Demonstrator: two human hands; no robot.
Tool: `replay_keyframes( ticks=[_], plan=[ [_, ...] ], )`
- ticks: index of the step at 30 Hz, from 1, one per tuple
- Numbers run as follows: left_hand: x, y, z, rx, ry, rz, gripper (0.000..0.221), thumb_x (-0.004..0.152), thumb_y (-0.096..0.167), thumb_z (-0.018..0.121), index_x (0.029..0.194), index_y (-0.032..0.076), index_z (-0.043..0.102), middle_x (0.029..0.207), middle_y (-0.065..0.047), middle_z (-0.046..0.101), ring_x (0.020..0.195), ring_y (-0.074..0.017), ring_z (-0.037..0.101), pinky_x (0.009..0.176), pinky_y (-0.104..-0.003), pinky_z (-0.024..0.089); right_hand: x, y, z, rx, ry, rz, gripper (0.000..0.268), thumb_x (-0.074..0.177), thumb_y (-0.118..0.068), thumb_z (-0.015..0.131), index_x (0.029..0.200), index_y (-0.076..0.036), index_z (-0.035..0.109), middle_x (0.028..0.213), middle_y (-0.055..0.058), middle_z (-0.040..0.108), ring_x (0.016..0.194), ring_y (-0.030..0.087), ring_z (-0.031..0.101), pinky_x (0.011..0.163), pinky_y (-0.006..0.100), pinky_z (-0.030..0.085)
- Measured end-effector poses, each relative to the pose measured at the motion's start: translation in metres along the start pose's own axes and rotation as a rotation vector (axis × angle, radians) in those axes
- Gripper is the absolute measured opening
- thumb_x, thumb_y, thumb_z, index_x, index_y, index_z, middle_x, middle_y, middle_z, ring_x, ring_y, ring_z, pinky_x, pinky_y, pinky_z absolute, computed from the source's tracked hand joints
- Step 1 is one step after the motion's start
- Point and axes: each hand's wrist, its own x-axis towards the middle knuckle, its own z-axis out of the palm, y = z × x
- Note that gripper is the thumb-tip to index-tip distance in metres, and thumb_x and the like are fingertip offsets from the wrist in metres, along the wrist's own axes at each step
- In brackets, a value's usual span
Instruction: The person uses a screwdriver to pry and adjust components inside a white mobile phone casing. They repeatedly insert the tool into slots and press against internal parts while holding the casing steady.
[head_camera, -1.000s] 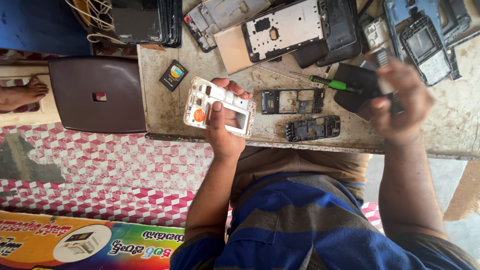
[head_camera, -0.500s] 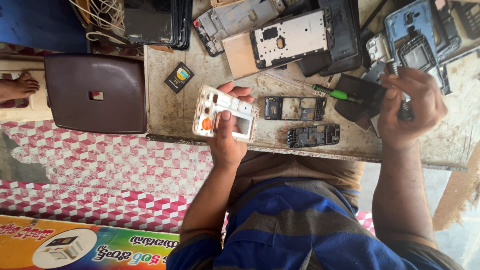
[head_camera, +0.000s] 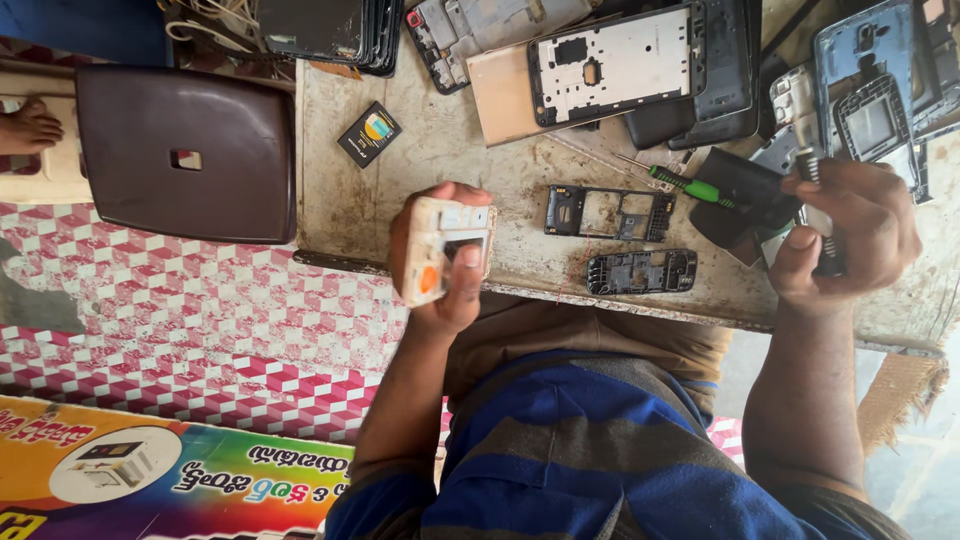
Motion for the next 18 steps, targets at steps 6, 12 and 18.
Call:
replay_keyframes(
  ticks=[6, 12, 18],
  plan=[
    [0.001, 0.004, 0.005, 0.134, -0.022, -0.004, 0.047, 0.105, 0.026, 0.060, 0.141, -0.003, 0.050, 0.121, -0.015, 0.068, 0.104, -0.0190, 0.069, 0.089, -0.029, 0.056, -0.005, -0.001, 0.002, 0.087, 0.038, 0.124, 0.028, 0.120, -0.025, 0.061, 0.122, 0.003, 0.058, 0.112, 0.022, 0.061, 0.083, 0.027, 0.071, 0.071, 0.034, 0.060],
    [0.004, -0.012, 0.000, -0.274, 0.087, -0.207, 0.055, 0.109, 0.025, 0.059, 0.151, -0.006, 0.043, 0.128, -0.018, 0.065, 0.116, -0.0229, 0.064, 0.105, -0.038, 0.052, -0.004, -0.016, 0.000, 0.119, 0.042, 0.158, 0.027, 0.121, -0.021, 0.066, 0.123, 0.004, 0.055, 0.116, 0.020, 0.058, 0.082, 0.026, 0.065, 0.067, 0.032, 0.060],
    [0.004, -0.017, -0.002, -0.342, 0.036, -0.189, 0.051, 0.112, 0.026, 0.057, 0.151, -0.005, 0.046, 0.121, -0.017, 0.065, 0.116, -0.0242, 0.064, 0.107, -0.040, 0.054, -0.007, -0.051, 0.006, 0.436, 0.029, 0.212, 0.030, 0.113, -0.026, 0.068, 0.122, 0.001, 0.057, 0.108, 0.017, 0.064, 0.079, 0.021, 0.073, 0.061, 0.032, 0.062]
  ],
)
